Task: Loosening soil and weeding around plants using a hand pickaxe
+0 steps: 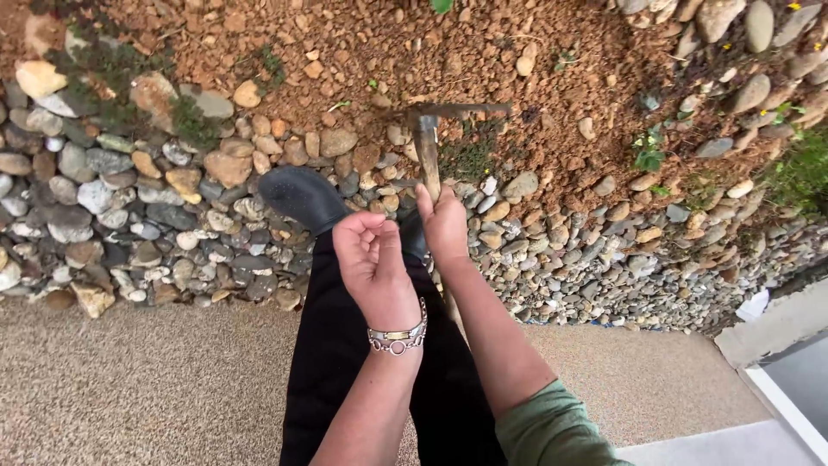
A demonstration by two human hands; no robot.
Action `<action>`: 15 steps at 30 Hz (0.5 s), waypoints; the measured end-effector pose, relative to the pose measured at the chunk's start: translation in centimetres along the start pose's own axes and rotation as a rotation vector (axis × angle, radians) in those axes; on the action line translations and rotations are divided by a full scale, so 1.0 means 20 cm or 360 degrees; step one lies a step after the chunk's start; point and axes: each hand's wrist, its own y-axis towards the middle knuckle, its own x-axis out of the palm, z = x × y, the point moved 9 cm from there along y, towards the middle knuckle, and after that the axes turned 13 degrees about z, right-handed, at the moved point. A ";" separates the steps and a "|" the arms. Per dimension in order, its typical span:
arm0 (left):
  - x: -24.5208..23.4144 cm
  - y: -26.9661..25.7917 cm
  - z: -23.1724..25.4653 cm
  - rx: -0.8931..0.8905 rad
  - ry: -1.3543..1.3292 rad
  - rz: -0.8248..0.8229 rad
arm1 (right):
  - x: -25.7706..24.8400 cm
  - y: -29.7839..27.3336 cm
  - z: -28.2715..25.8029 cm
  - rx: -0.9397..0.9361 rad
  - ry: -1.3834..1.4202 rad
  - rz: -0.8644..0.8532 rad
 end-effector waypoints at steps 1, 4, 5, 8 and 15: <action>0.01 0.00 -0.01 -0.0003 -0.0001 0.0001 | -0.02 0.01 -0.01 0.0016 0.0013 -0.0031; 0.02 -0.01 -0.04 -0.0006 0.0005 -0.0016 | -0.11 0.08 -0.03 0.0074 0.0214 0.0095; 0.02 -0.02 -0.06 -0.0019 0.0025 -0.0014 | -0.17 0.10 -0.02 0.0120 0.0385 0.0228; 0.03 -0.02 -0.02 -0.0032 0.0001 -0.0041 | -0.38 0.33 -0.21 -0.0036 0.0487 0.0470; 0.03 -0.03 -0.02 0.0005 0.0028 -0.0117 | -0.39 0.94 -0.37 -0.0112 0.0404 0.0398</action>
